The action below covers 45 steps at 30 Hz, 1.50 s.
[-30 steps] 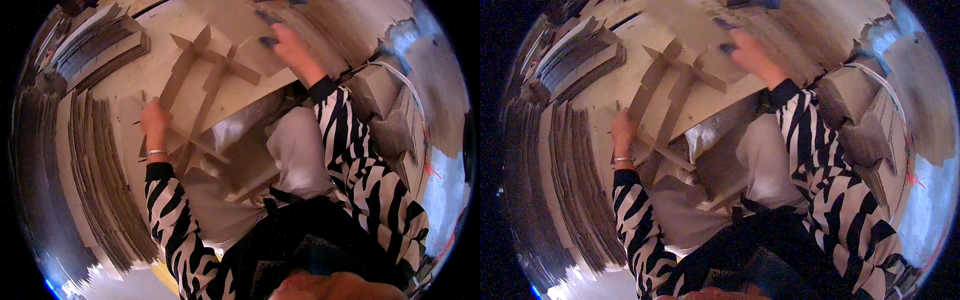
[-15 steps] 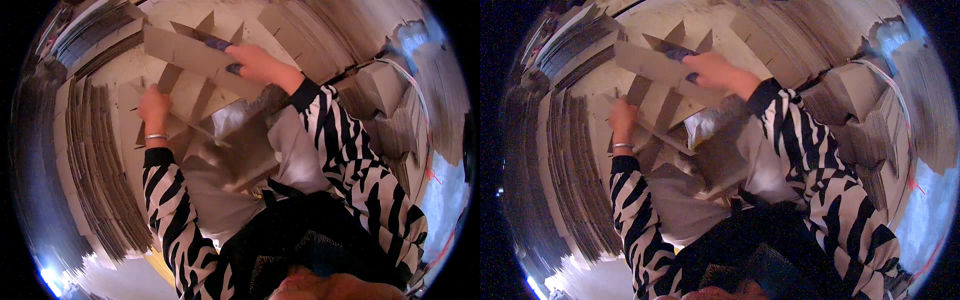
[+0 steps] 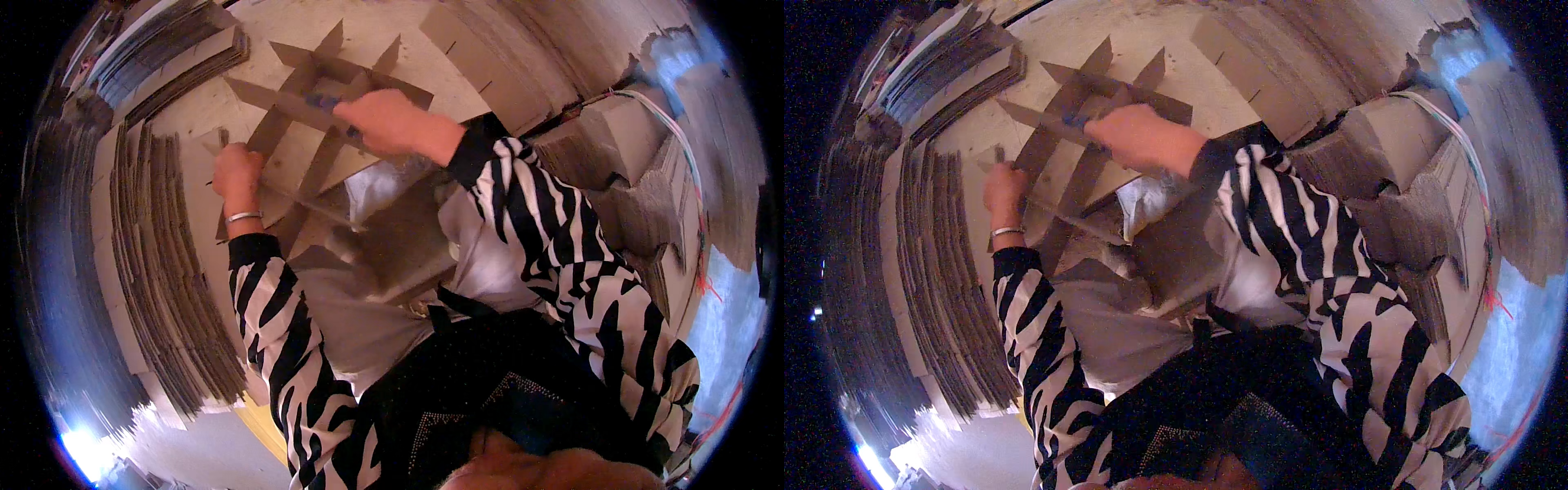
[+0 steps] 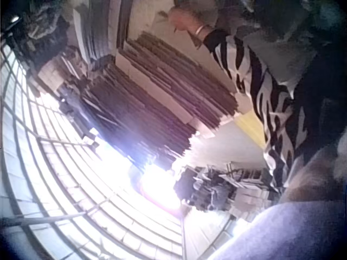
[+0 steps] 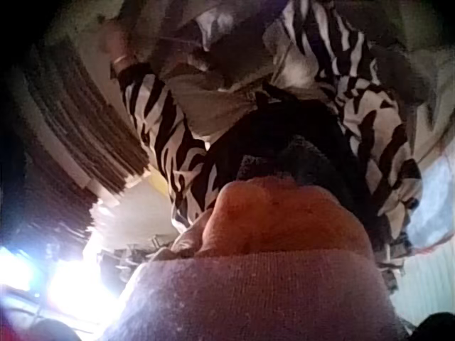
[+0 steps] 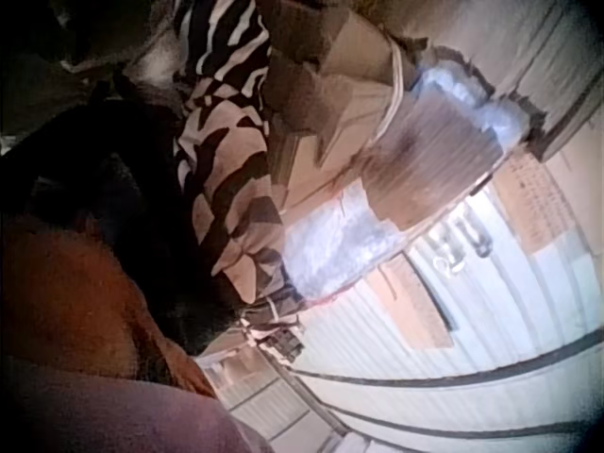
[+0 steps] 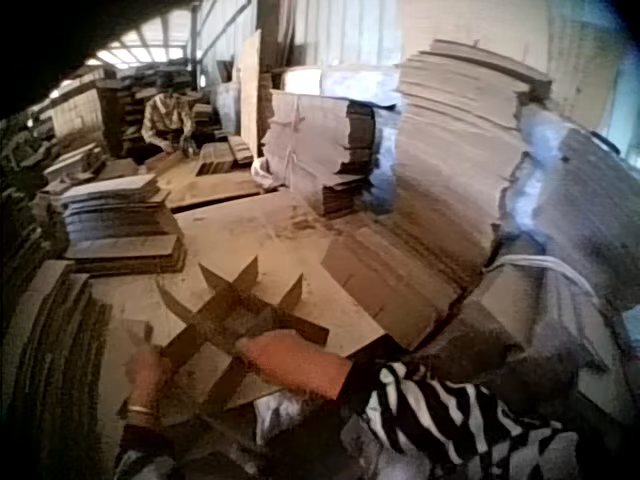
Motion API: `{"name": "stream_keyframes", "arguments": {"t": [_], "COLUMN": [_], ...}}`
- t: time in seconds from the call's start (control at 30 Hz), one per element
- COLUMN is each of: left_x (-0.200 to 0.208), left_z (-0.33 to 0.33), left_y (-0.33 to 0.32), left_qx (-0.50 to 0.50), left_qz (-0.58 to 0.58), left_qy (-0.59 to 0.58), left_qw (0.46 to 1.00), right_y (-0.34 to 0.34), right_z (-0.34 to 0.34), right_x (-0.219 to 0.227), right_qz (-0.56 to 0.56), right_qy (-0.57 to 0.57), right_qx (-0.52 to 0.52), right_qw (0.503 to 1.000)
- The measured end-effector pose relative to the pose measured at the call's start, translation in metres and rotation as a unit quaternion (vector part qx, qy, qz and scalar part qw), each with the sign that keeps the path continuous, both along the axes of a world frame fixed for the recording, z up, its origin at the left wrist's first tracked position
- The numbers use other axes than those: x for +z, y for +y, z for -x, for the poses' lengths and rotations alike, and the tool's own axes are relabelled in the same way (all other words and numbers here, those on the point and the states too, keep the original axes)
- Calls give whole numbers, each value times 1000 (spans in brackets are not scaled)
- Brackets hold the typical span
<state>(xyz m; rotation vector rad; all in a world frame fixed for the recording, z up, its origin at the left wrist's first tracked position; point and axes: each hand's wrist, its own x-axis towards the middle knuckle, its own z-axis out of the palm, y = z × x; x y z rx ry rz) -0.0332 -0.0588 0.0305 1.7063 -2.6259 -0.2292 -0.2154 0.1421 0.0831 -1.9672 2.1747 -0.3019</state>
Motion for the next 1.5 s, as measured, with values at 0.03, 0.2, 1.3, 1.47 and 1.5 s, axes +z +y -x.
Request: {"name": "stream_keyframes", "arguments": {"t": [0.03,0.2,1.3,1.47,1.5], "left_x": [0,-9,51,8,-1], "left_z": [-2,-26,-97,5,14], "left_y": [0,-2,-3,51,71], "left_qx": [0,-26,8,-271,-285], "left_qz": [1,29,-53,-231,-236], "left_qy": [-6,17,143,238,230], "left_qw": [1000,999,988,904,900], "right_y": [-1,-12,10,10,-5], "right_z": [-6,-9,80,73,46], "right_x": [-6,-17,-48,-89,-76], "right_qz": [-12,10,122,46,8], "right_qy": [-8,-16,-140,-372,-526], "right_qx": [1,0,-316,-154,-176], "right_qw": [1000,1000,930,914,832]}}
